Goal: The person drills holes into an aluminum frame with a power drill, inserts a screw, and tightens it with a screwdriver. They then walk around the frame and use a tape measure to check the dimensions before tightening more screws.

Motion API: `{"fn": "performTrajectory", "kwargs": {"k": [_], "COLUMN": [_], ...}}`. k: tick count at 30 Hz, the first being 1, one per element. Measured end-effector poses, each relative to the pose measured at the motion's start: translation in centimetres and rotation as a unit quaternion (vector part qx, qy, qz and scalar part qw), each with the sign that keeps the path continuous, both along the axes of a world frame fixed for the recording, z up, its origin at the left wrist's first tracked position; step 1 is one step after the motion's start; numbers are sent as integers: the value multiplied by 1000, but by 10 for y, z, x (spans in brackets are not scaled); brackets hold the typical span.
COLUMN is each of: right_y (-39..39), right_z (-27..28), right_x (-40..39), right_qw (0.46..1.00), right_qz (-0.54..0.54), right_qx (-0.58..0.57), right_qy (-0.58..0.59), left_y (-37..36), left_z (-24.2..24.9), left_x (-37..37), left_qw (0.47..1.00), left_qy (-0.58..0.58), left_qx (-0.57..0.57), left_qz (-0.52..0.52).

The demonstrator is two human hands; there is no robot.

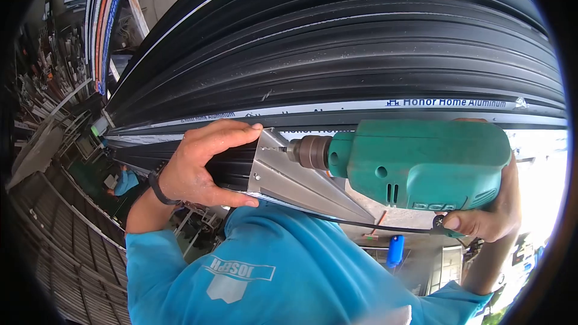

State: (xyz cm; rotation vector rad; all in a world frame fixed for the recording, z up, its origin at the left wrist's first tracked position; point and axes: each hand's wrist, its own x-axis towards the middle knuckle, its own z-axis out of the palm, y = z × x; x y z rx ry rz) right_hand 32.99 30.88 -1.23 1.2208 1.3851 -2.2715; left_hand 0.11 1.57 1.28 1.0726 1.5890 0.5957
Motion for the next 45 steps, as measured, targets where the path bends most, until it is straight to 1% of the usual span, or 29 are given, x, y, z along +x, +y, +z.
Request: {"fn": "performTrajectory", "kwargs": {"k": [3,4,6,8,11,14,15,17,20,24,27,30,31,34,39,41,42,45], "right_y": [-3,1,0,-6,-16,-25,-23,-25,-35,-51,-57,-58,-54,-55,-61,-60,-58,-51], "right_z": [-2,-6,-9,-14,-34,-28,-36,-42,-37,-37,-33,-49,-53,-56,-70,-69,-63,-62], "right_x": [-12,-17,-17,-3,29,31,43,53,53,60,57,83,94,104,102,91,81,78], "right_qw": [998,996,993,994,990,993,991,990,995,998,998,988,987,985,993,993,993,992], "right_qz": [23,45,56,35,8,-39,-14,-7,-38,-47,-57,-126,-129,-145,-108,-104,-105,-92], "right_qx": [43,38,44,67,99,62,68,66,37,12,-30,-75,-95,-93,1,-12,-40,-77], "right_qy": [46,71,89,84,104,87,111,123,84,50,16,38,29,-6,43,51,41,40], "left_y": [0,0,-3,-2,1,1,3,0,0,2,3,2,2,5,9,8,9,9], "left_z": [0,-1,0,0,1,-1,0,-2,-2,-3,-1,-2,-2,-2,3,4,3,1], "left_x": [2,1,0,-3,0,0,0,0,-1,-1,-1,1,1,1,6,7,6,4], "left_qw": [1000,1000,1000,1000,1000,1000,1000,1000,1000,1000,1000,1000,1000,1000,1000,1000,1000,1000], "left_qy": [-6,-4,-2,1,-6,-16,-6,-9,-20,-16,-15,-24,-21,-10,23,18,16,16], "left_qx": [-2,0,0,6,5,6,16,21,23,26,10,3,2,0,-5,-10,-12,-5], "left_qz": [1,1,-4,-14,5,5,-3,-1,4,0,-8,7,5,-6,-9,-11,-12,-23]}}
